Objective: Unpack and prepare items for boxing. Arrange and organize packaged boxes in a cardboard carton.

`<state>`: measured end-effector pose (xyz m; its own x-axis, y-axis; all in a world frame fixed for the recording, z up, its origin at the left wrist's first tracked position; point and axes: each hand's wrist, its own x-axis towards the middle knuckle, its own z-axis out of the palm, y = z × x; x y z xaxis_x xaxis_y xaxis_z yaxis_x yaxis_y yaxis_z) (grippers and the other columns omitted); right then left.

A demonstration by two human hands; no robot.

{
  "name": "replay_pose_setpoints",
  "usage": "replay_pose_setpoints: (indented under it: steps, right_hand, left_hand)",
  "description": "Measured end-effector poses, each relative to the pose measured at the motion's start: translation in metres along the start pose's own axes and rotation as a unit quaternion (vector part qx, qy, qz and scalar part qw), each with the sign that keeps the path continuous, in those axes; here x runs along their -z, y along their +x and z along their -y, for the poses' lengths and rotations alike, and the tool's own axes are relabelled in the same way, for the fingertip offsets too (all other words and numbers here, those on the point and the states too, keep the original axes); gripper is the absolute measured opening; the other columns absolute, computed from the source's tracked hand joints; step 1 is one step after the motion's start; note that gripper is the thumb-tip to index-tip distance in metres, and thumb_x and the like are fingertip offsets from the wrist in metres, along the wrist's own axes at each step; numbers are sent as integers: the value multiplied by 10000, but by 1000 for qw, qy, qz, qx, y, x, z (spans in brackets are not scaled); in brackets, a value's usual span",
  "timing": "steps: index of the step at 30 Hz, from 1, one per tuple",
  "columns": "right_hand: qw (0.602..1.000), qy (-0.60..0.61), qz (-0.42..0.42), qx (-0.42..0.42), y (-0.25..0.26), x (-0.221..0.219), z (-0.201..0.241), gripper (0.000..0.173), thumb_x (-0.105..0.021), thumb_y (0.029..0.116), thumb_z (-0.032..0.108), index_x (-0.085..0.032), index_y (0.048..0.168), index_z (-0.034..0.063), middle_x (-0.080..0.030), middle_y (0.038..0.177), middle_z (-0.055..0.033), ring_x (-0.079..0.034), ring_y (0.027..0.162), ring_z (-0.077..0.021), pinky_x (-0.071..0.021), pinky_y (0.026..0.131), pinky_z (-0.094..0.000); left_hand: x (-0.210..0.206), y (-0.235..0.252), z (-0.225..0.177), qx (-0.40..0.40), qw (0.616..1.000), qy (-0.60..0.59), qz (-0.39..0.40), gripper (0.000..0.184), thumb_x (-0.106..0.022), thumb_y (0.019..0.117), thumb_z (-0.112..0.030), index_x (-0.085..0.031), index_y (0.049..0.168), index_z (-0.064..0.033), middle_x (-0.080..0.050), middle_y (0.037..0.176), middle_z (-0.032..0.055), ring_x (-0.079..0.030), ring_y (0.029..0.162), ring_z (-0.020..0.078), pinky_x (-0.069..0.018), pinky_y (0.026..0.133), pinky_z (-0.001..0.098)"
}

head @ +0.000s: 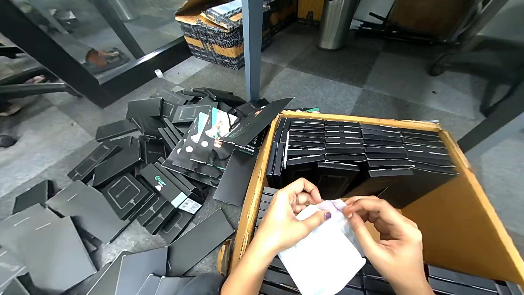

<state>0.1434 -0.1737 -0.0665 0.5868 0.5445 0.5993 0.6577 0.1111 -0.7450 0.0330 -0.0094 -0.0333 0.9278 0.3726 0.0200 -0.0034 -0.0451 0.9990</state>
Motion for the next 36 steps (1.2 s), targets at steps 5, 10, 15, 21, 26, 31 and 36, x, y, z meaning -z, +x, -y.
replay_pose_setpoints:
  steps: [5, 10, 15, 21, 26, 31, 36]
  right_hand:
    - [998, -62, 10, 25, 2, 1, 1, 150, -637, 929, 172, -777, 970, 135, -701, 1115, 15, -654, 1000, -22, -556, 840, -168]
    - [996, -89, -5, 13, 1, 1, 1, 175, -694, 911, 267, -788, 985, 139, -709, 1097, 22, -637, 977, -10, -528, 795, -156]
    - [994, -106, -15, 9, 0, 2, 2, 193, -734, 884, 315, -800, 945, 144, -720, 1053, 29, -636, 963, -9, -518, 772, -156]
    - [987, -155, -35, 27, -2, 0, 4, 175, -685, 881, 227, -808, 854, 105, -734, 956, -9, -638, 905, -28, -510, 766, -177]
    - [991, -120, -56, 21, -2, -1, 5, 157, -692, 873, 215, -780, 818, 97, -730, 918, 4, -640, 845, 19, -507, 702, -118]
    - [995, -57, -82, -4, -2, -4, 5, 122, -694, 866, 180, -767, 827, 90, -701, 881, 53, -632, 797, 54, -527, 711, -95]
    - [987, -101, -128, -11, 3, 16, -6, 152, -683, 906, 155, -737, 885, 15, -668, 911, 31, -616, 779, 54, -533, 704, -116]
  left_hand:
    - [0, -1, 1, -8, 999, 31, 36, 215, -747, 853, 4, -676, 1043, -68, -735, 892, 8, -678, 658, 55, -579, 608, 200]
    - [-1, -1, 1, -23, 998, 42, 51, 270, -742, 859, -4, -690, 1115, -71, -739, 982, 2, -675, 648, 45, -585, 603, 197]
    - [-2, -1, 2, -43, 995, 67, 55, 313, -748, 861, -25, -674, 1158, -92, -737, 1001, -22, -653, 627, 35, -566, 584, 188]
    - [-3, -1, 4, -63, 993, 77, 58, 354, -745, 863, -34, -630, 1189, -112, -749, 947, -37, -683, 677, 42, -574, 614, 194]
    - [-4, -2, 5, -83, 991, 89, 50, 164, -721, 867, -44, -704, 1025, -82, -697, 793, -42, -594, 601, -4, -497, 552, 150]
    - [-7, -4, 1, -73, 992, 90, 45, 123, -696, 885, -40, -774, 974, -73, -733, 795, -37, -623, 631, -28, -527, 589, 153]
    - [-3, -7, -3, -74, 992, 98, 8, 154, -696, 859, -1, -801, 940, -79, -764, 829, -33, -664, 663, -19, -564, 619, 165]
